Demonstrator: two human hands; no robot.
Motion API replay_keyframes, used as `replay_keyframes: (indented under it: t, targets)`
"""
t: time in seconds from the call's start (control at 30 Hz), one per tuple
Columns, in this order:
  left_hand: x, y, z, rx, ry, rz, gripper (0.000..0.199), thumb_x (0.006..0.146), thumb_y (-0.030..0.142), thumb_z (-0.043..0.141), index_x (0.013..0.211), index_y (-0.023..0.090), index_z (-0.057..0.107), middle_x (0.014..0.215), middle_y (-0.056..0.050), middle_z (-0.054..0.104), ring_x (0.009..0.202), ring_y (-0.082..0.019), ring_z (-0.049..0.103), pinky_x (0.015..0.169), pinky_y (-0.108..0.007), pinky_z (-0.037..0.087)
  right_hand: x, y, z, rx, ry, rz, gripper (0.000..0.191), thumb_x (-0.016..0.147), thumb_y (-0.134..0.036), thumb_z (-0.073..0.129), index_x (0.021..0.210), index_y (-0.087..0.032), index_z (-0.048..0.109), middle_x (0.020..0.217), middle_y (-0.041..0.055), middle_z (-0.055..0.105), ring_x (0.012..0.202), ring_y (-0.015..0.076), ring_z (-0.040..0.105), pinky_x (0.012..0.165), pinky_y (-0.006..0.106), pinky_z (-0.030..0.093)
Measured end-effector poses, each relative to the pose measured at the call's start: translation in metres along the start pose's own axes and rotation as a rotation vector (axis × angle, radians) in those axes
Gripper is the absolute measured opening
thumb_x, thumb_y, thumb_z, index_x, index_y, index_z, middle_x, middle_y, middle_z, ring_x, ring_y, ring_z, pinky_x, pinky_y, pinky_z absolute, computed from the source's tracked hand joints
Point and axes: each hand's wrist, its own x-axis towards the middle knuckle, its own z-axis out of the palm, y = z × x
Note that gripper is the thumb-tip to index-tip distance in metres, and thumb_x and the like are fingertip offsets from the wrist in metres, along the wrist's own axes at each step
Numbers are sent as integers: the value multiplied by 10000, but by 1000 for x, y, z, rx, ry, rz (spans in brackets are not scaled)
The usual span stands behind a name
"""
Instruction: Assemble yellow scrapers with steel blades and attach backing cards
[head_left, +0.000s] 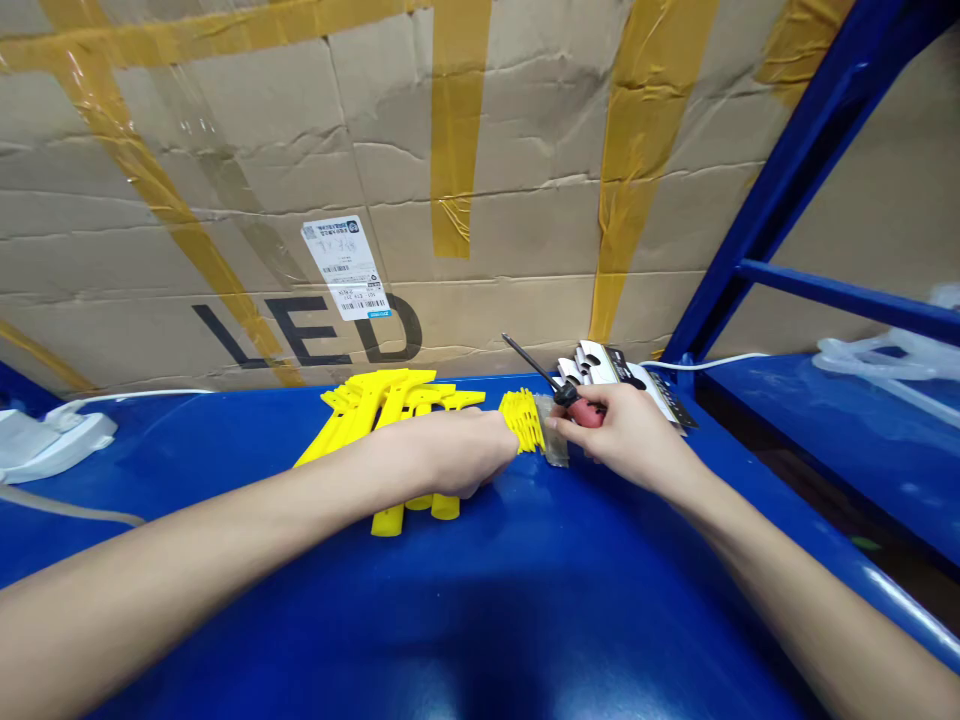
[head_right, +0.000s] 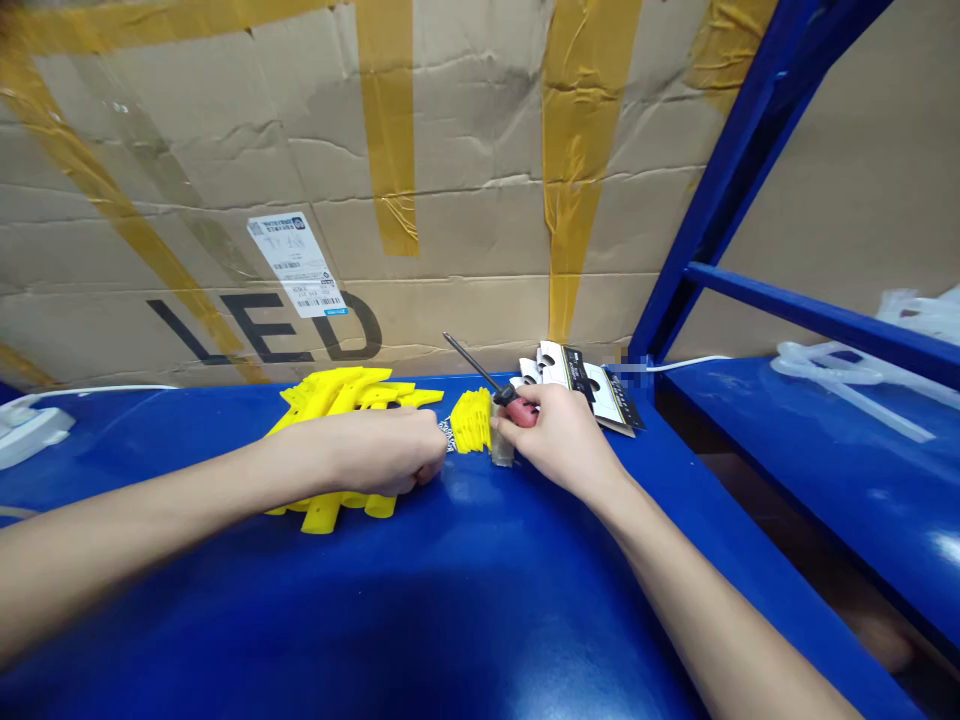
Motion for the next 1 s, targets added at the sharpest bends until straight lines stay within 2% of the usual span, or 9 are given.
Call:
replay_keyframes:
  t: [0.23,0.33,0.4,0.47,0.53,0.63,0.7,0.8,1.0]
  targets:
    - [-2,-21,15,68,220,-62,230,764,24,527,686,159,697,670,-72,664,586,-186,557,537,-318,295,0,1,0,10,29,-23,460,754,-360,679,556,-243,281,441,-52,411,460,117,379,482,266,290]
    - [-8,-32,16,66,282,-129,207,824,88,530,750,160,709,739,-86,696,645,-202,608,550,-310,305,-1,-1,0,42,25,-25,381,743,-371,697,568,-235,386,470,-44,447,463,123,421,472,266,313]
    - [-12,-37,16,42,304,-150,153,838,131,571,784,174,708,771,-72,710,684,-205,633,560,-300,324,-2,-4,0,132,3,4,236,722,-362,716,684,-218,534,518,-43,499,469,133,474,463,265,340]
    - [-17,-39,17,19,287,-148,80,836,179,631,810,185,706,789,-62,719,708,-212,650,572,-291,357,-5,-9,0,280,-41,70,271,711,-331,723,926,-214,608,567,-50,545,470,147,526,446,262,367]
    - [-23,-38,19,9,279,-146,87,868,244,652,838,186,710,840,-69,730,759,-224,669,622,-298,422,-8,-15,0,439,-106,118,436,733,-296,704,1137,-231,555,593,-58,578,482,158,568,463,266,419]
    - [-39,-36,28,-8,348,-104,260,956,398,584,954,181,729,991,-104,737,973,-258,673,867,-373,489,-13,-23,2,588,-182,112,534,798,-307,673,1280,-259,448,649,-40,639,547,176,635,562,296,511]
    - [-51,-35,38,-52,398,-50,421,937,548,571,1123,203,722,1195,-128,703,1187,-299,601,1028,-444,436,-16,-27,6,562,-171,102,573,812,-351,679,1316,-277,417,702,-20,673,598,194,667,570,301,520]
    - [-65,-33,58,-85,409,-20,691,848,727,558,1381,291,604,1499,-139,521,1388,-399,433,1106,-585,346,-22,-35,14,456,-127,87,611,798,-378,689,1336,-279,417,709,-13,674,604,204,665,515,282,489]
    - [-64,-31,82,-34,412,-52,591,953,651,444,1393,286,591,1520,-112,516,1401,-366,443,1153,-636,241,-26,-50,19,409,-119,103,694,759,-319,712,1386,-235,425,688,-21,655,545,164,601,491,263,466]
